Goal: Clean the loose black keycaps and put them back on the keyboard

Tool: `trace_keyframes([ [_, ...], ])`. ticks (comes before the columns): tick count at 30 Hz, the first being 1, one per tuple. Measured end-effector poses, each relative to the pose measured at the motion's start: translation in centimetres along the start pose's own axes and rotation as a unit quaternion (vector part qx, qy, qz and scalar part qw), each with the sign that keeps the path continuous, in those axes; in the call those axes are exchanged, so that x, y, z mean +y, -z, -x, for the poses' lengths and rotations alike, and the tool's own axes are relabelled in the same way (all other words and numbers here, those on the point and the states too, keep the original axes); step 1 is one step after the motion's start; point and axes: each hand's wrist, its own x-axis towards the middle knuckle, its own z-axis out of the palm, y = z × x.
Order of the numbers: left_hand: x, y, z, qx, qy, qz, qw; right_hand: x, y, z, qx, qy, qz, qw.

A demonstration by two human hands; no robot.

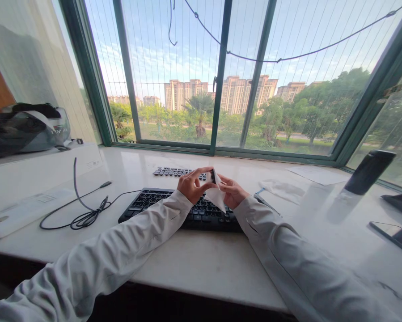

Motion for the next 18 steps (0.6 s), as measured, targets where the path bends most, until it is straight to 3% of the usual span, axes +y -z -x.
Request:
trace_keyframes([
  [18, 0.2, -0.2, 0.3, -0.059, -0.045, -0.057, 0.996, 0.7, 0.7, -1.1, 0.16, -0.016, 0.043, 0.986],
])
